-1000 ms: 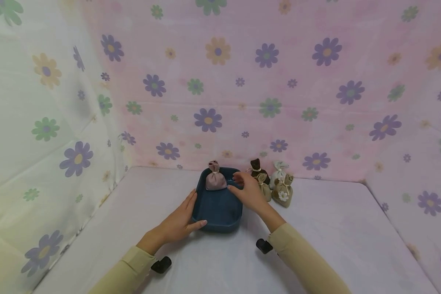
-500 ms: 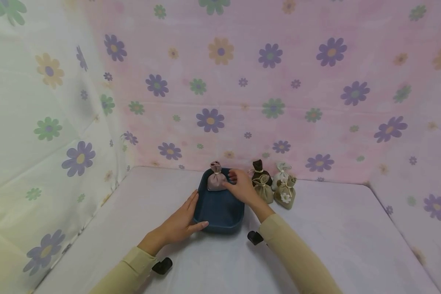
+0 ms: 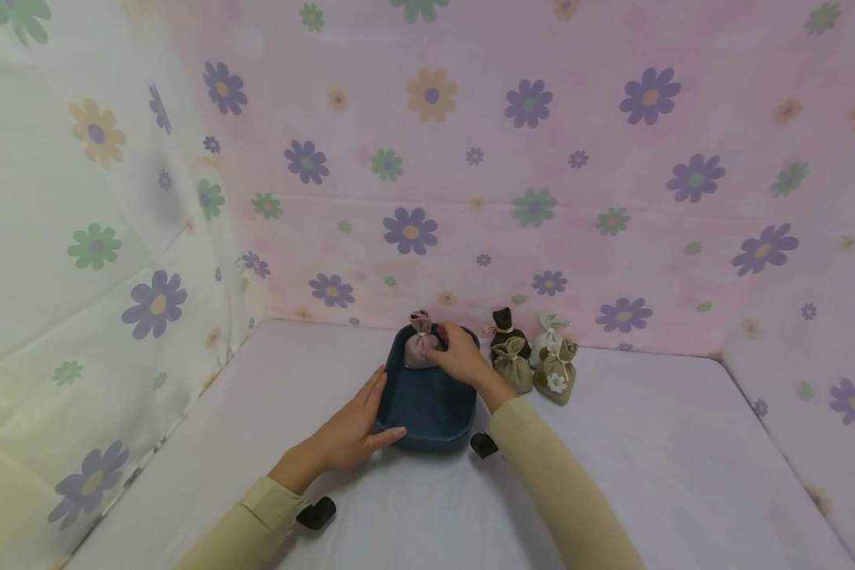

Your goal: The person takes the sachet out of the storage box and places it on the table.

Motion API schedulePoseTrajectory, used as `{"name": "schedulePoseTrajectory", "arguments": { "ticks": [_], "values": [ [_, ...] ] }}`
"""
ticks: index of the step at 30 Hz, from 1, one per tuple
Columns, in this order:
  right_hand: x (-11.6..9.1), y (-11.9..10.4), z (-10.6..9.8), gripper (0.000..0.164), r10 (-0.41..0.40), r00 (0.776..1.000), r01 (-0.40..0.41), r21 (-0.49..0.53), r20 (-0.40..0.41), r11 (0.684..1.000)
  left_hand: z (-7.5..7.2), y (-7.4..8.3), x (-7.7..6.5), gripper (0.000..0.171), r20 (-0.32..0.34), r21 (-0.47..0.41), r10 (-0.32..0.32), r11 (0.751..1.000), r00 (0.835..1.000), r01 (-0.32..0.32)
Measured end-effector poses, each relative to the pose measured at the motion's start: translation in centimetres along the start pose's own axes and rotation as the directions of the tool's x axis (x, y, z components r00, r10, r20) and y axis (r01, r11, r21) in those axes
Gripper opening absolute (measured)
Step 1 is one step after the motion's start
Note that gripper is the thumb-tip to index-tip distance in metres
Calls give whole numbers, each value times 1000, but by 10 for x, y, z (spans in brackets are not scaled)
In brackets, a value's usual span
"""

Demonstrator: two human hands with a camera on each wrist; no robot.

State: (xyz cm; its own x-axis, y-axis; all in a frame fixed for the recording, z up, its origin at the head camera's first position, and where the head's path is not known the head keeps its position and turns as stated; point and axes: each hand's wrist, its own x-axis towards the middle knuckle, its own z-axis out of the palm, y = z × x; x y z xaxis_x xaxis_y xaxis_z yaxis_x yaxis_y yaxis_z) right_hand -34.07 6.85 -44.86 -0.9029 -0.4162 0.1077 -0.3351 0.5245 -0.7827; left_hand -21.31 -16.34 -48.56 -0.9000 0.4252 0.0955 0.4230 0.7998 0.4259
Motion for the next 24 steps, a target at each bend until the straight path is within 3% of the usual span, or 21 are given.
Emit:
{"name": "schedulePoseTrajectory", "arguments": {
  "ticks": [16, 24],
  "values": [
    [6, 2, 4, 67, 1, 998, -2, 25, 55, 1000, -2, 1, 0, 114, 2, -5, -3, 1000, 1000, 3],
    [8, 7, 9, 48, -44, 999, 44, 28, 2, 999, -1, 1, -1, 114, 2, -12, -10, 1000, 1000, 10]
  ]
}}
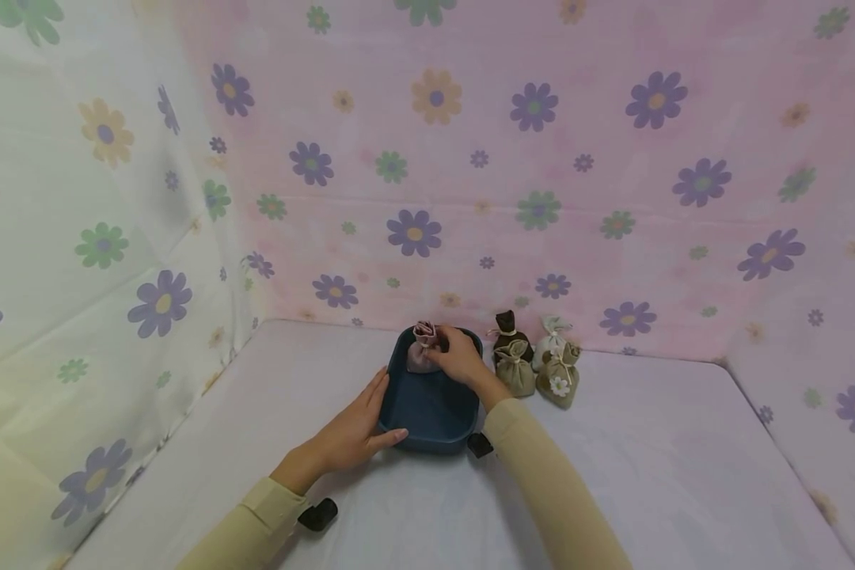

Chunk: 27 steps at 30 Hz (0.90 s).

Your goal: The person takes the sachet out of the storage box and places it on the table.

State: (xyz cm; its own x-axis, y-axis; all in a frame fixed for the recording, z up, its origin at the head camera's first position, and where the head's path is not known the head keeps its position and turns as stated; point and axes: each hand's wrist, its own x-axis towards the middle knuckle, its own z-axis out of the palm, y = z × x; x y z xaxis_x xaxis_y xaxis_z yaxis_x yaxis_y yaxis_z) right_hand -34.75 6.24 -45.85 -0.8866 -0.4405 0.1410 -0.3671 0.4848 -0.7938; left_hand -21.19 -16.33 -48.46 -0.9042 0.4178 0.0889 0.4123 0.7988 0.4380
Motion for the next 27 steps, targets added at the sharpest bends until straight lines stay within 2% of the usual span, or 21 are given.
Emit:
{"name": "schedulePoseTrajectory", "arguments": {
  "ticks": [6, 17, 27],
  "values": [
    [-1, 1, 2, 35, -35, 997, 34, -31, -63, 999, 2, 0, 0, 114, -3, 4, -2, 1000, 1000, 2],
    [-6, 0, 2, 23, -85, 990, 79, -57, -114, 995, 4, 0, -1, 113, -1, 14, 0, 1000, 1000, 0],
    [-12, -9, -6, 25, -105, 990, 103, -26, -95, 994, 1, -1, 0, 110, -10, 14, 9, 1000, 1000, -9]
  ]
}}
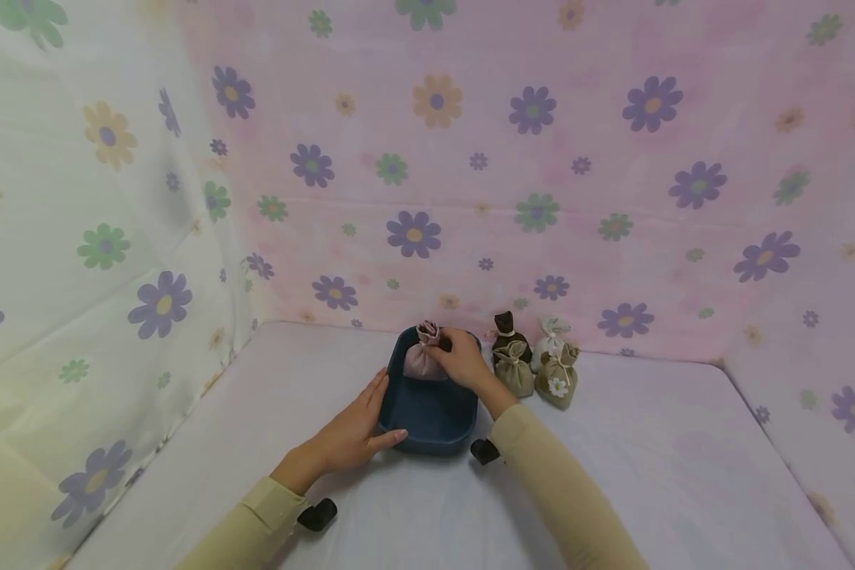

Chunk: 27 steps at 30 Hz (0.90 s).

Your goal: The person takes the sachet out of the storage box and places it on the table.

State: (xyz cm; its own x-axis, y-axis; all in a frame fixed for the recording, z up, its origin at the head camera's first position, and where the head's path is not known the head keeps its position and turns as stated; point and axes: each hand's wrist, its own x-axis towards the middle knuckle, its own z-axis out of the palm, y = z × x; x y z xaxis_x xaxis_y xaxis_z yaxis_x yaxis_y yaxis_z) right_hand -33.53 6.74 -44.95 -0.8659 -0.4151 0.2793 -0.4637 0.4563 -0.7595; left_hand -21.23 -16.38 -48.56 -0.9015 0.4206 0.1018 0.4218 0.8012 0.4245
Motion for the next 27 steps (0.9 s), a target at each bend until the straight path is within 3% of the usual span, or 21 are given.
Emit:
{"name": "schedulePoseTrajectory", "arguments": {
  "ticks": [13, 27],
  "values": [
    [-15, -21, -18, 23, -41, 999, 42, 23, -20, 999, -4, 0, 4, 113, 3, 4, -9, 1000, 1000, 9],
    [-50, -38, -39, 20, -58, 997, 59, 20, -47, 998, 1, 0, 2, 113, 7, 6, -17, 1000, 1000, 17]
  ]
}}
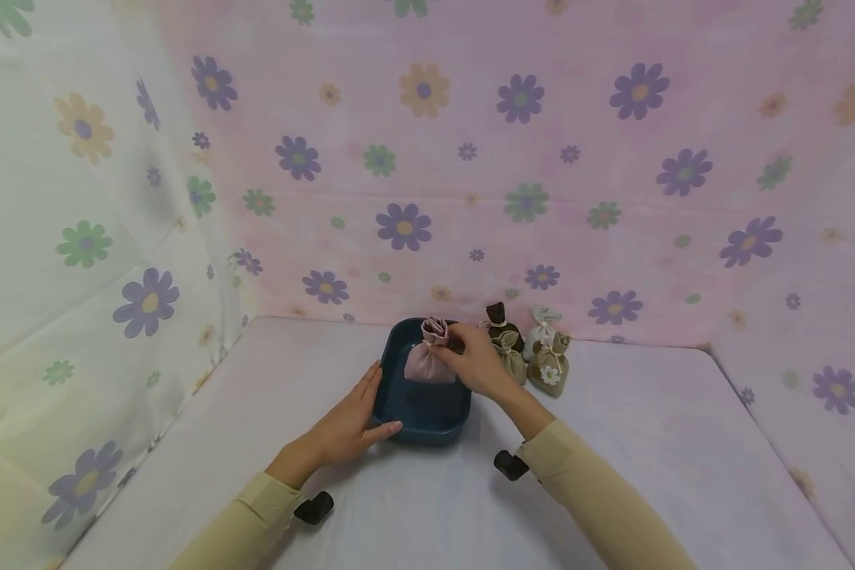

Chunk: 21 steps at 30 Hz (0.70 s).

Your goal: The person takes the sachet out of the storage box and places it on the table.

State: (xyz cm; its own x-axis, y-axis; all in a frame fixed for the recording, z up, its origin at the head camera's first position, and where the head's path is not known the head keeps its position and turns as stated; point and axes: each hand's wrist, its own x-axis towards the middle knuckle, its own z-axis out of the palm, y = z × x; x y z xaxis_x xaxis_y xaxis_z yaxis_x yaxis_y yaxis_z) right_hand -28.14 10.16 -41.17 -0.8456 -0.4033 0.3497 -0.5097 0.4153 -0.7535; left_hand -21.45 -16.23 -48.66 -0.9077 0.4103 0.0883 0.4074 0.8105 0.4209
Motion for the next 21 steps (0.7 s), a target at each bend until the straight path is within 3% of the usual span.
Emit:
{"name": "schedulePoseTrajectory", "arguments": {
  "ticks": [10, 21],
  "values": [
    [-18, -7, -22, 24, 14, 999, -15, 25, 36, 1000, 0, 0, 2, 111, -6, -2, -8, 1000, 1000, 8],
    [-43, 4, -40, 26, 40, 999, -40, -8, -8, 999, 1, 0, 0, 113, -3, -17, 1, 1000, 1000, -1]
  ]
}}
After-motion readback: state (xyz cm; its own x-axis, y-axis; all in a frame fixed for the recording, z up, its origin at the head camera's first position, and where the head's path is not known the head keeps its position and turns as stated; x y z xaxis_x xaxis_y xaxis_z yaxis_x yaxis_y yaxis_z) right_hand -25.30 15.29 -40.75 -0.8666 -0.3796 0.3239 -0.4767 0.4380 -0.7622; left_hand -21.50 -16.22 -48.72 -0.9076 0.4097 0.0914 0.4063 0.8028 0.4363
